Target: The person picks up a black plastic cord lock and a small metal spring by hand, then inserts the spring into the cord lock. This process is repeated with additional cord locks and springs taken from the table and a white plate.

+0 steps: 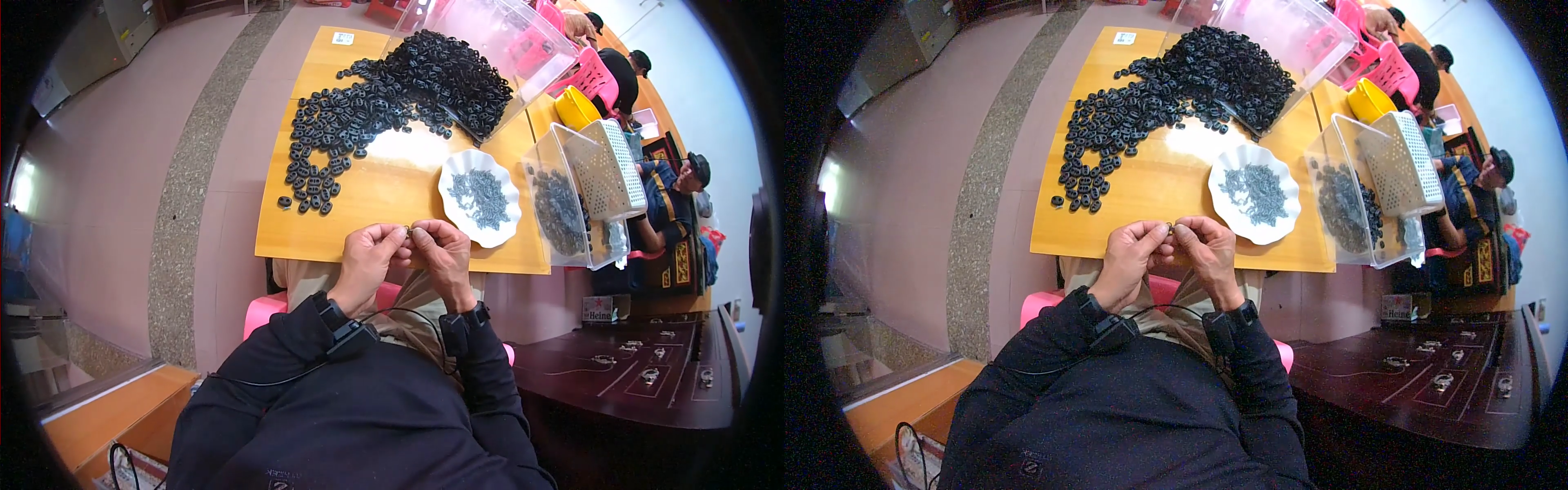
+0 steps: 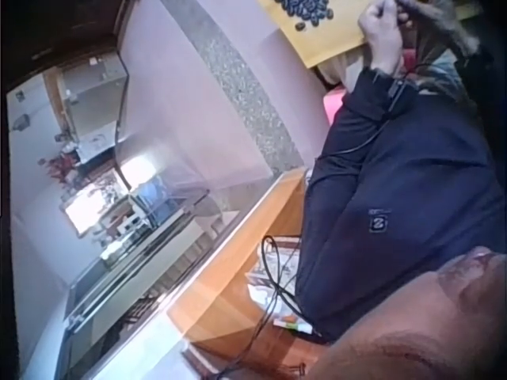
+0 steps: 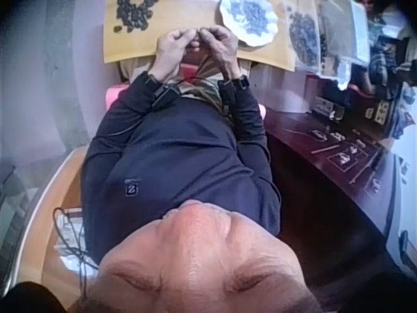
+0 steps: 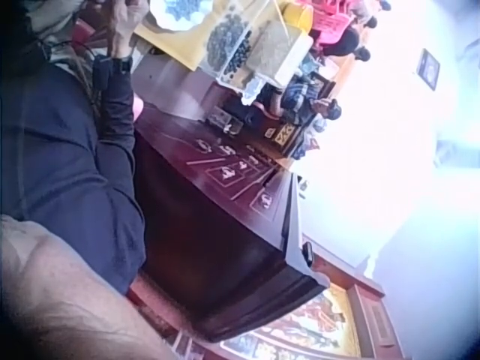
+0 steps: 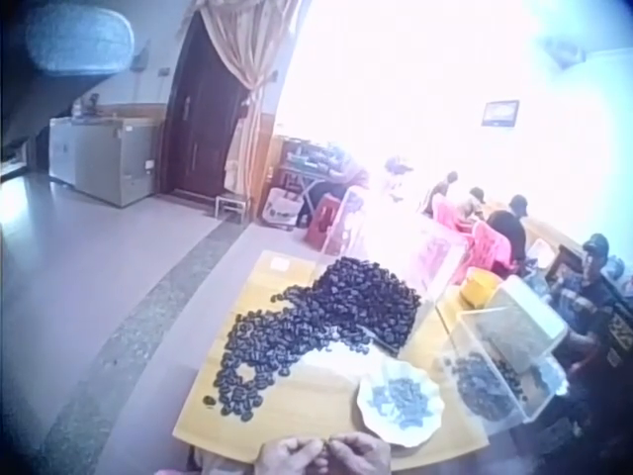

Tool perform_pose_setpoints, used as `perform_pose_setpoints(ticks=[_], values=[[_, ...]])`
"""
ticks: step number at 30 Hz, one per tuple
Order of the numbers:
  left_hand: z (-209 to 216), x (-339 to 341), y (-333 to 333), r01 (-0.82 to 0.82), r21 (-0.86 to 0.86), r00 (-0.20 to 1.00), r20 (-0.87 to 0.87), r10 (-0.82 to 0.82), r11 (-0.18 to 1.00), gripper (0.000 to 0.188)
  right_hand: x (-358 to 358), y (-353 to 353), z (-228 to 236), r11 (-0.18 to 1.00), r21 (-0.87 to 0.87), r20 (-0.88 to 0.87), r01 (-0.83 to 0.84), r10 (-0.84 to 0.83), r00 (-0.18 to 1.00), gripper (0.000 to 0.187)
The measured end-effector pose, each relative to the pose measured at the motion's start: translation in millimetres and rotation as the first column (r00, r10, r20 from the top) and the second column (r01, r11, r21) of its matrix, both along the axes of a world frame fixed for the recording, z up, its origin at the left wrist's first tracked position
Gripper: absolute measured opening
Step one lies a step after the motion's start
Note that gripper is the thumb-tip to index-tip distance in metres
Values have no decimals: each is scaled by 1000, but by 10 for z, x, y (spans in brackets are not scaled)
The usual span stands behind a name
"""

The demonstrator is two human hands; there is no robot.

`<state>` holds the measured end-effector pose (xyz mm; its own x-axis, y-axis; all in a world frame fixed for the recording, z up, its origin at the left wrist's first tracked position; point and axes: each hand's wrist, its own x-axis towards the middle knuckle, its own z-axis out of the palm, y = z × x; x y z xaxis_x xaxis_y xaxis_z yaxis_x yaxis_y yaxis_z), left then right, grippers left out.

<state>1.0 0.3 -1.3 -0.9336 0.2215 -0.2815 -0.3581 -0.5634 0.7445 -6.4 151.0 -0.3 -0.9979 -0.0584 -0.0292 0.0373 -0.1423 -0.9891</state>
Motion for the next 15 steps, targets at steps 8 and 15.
perform_pose_setpoints(ticks=[8,15], values=[[-21,-1,6,6,3,1000,-12,-6,1000,15,4,8,-29,998,57,-39,9,-6,999,11],[-27,-10,0,42,-9,997,-66,-43,999,15,-2,31,-39,996,85,-41,-4,8,999,10]])
